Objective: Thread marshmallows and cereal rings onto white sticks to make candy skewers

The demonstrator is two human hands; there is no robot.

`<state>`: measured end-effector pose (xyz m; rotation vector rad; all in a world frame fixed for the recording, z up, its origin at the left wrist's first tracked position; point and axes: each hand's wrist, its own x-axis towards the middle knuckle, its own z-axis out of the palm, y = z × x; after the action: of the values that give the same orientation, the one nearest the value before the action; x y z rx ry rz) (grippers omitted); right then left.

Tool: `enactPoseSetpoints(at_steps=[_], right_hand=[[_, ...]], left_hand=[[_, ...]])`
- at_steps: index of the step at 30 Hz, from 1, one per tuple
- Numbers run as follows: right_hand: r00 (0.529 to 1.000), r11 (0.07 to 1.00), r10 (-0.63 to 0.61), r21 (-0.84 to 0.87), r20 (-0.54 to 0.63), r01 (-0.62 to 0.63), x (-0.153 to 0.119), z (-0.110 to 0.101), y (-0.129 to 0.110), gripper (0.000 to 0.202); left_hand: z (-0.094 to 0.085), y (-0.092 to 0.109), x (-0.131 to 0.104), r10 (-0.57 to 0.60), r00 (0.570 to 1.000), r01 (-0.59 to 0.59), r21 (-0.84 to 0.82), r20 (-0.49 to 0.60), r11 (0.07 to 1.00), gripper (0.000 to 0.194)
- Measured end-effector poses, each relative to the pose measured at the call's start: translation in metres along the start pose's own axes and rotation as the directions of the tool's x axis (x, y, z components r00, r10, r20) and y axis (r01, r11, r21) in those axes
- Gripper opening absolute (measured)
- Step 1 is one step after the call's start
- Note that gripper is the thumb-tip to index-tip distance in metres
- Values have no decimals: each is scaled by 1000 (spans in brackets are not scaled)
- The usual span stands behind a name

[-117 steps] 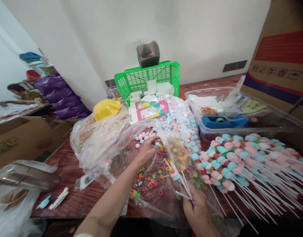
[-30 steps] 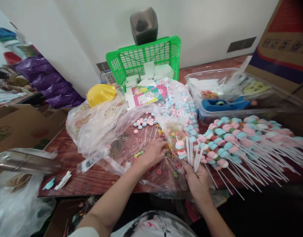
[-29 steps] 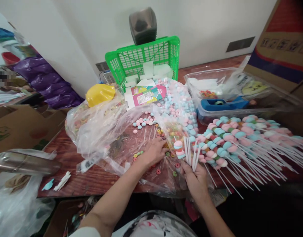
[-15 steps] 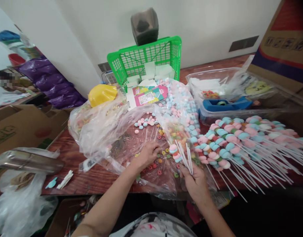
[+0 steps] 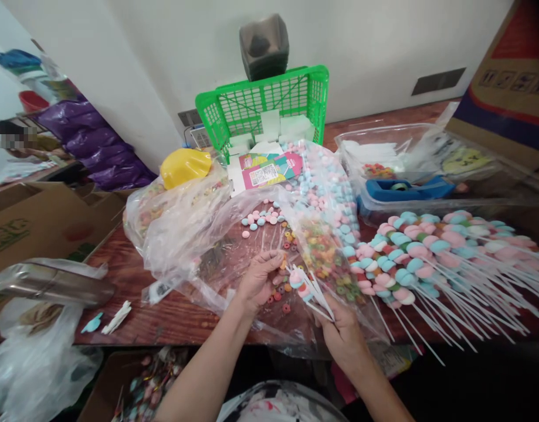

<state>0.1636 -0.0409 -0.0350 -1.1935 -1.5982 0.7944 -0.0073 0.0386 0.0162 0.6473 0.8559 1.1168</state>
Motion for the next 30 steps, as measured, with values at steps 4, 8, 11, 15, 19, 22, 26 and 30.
enactPoseSetpoints(at_steps=[4, 8, 11, 15, 19, 22, 26, 30], right_hand=[[1000, 1000, -2, -11, -19, 2, -1, -2, 0, 21], [999, 999, -40, -26, 1, 40, -2, -1, 2, 20], [998, 997, -64, -44, 29, 66, -4, 0, 3, 23], [999, 996, -46, -76, 2, 46, -4, -3, 4, 24], [998, 994, -52, -100, 19, 54, -3, -4, 5, 26], [995, 993, -74, -82, 72, 80, -4, -3, 7, 30], [996, 998, -54, -33, 65, 57, -3, 0, 7, 21], [998, 998, 61, -8, 5, -61, -3, 4, 4, 19]], left_hand=[[-3, 3, 0, -26, 999, 24, -58, -33, 998, 31], [-2, 2, -2, -22, 999, 19, -78, -42, 997, 30], [0, -2, -5, -3, 999, 2, -22, -42, 1000, 28], [2, -5, -10, 20, 1000, -19, 12, -6, 1000, 25], [1, -5, -12, 27, 1000, -27, 21, -11, 999, 26], [-2, -5, -11, -5, 1000, 6, 55, -16, 998, 27], [-1, -9, -13, 39, 999, -38, 113, -5, 993, 26], [4, -15, -16, 239, 968, -227, 147, -70, 963, 18]])
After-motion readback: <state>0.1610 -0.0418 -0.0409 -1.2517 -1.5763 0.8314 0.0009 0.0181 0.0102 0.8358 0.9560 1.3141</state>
